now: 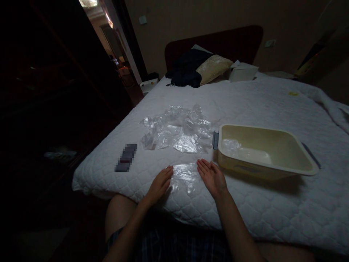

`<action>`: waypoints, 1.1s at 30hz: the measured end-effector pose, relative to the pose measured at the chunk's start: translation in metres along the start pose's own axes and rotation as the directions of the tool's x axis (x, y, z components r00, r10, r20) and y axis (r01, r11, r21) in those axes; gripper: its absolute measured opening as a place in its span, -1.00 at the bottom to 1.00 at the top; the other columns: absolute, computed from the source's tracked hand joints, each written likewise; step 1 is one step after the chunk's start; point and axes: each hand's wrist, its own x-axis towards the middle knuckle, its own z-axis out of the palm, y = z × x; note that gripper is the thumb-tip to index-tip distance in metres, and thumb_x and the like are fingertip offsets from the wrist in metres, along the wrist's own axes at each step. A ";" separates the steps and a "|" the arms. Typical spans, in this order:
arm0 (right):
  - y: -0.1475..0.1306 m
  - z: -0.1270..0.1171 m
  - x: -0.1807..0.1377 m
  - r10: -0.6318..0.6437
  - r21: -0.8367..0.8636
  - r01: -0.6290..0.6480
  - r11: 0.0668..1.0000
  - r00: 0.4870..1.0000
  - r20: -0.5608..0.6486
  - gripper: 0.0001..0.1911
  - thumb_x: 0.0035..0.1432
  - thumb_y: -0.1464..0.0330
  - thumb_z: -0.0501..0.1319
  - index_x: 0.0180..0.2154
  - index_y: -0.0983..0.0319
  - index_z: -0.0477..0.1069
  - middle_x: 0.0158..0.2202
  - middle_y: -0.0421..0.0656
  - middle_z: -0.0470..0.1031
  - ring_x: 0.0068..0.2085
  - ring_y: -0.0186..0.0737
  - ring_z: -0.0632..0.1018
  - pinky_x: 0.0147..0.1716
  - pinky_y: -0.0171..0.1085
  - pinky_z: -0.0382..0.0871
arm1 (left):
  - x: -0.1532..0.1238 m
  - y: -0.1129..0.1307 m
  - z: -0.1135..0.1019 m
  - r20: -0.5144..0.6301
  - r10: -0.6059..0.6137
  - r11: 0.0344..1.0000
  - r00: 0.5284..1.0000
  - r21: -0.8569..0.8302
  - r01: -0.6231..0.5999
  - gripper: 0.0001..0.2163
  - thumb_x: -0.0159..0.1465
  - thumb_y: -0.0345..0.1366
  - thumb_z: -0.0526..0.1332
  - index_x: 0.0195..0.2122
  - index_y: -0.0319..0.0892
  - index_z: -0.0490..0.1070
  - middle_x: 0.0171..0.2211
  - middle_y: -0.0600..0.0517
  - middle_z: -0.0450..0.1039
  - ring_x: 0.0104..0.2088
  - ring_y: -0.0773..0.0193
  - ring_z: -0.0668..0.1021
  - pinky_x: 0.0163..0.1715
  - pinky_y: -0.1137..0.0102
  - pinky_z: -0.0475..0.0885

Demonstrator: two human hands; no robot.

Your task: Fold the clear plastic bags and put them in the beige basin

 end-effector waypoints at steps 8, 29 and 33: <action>-0.012 0.004 0.000 -0.211 -0.375 0.169 0.911 0.974 -0.076 -0.73 0.00 0.21 0.16 -0.21 0.12 0.38 -0.19 -0.13 0.47 -0.16 -0.13 0.49 -0.17 -0.12 0.39 | 0.014 -0.004 -0.014 -0.328 -0.363 0.926 0.872 -0.231 0.298 -0.85 0.17 -0.29 0.10 -0.26 -0.17 0.37 -0.26 -0.03 0.39 -0.22 0.23 0.45 -0.23 0.32 0.38; -0.021 0.016 0.023 -0.048 -0.943 0.321 -0.083 0.944 0.325 -0.81 -0.10 0.28 0.21 -0.39 0.22 0.32 -0.40 -0.17 0.42 -0.30 -0.15 0.39 -0.32 -0.25 0.12 | 0.037 -0.007 -0.015 0.033 -0.434 0.866 0.900 -0.259 0.427 -0.48 -0.11 -0.25 0.34 -0.07 -0.15 0.31 -0.34 0.04 0.35 -0.29 0.25 0.41 -0.20 0.36 0.29; -0.018 0.017 0.019 -0.089 -0.936 0.342 0.085 0.938 0.335 -0.83 -0.04 0.27 0.16 -0.38 0.21 0.30 -0.49 -0.22 0.40 -0.41 -0.23 0.40 -0.44 -0.32 0.16 | 0.037 -0.010 -0.011 0.052 -0.477 0.757 0.877 -0.482 0.441 -0.50 -0.10 -0.39 0.31 -0.08 -0.16 0.29 -0.37 0.07 0.37 -0.34 0.32 0.44 -0.29 0.44 0.31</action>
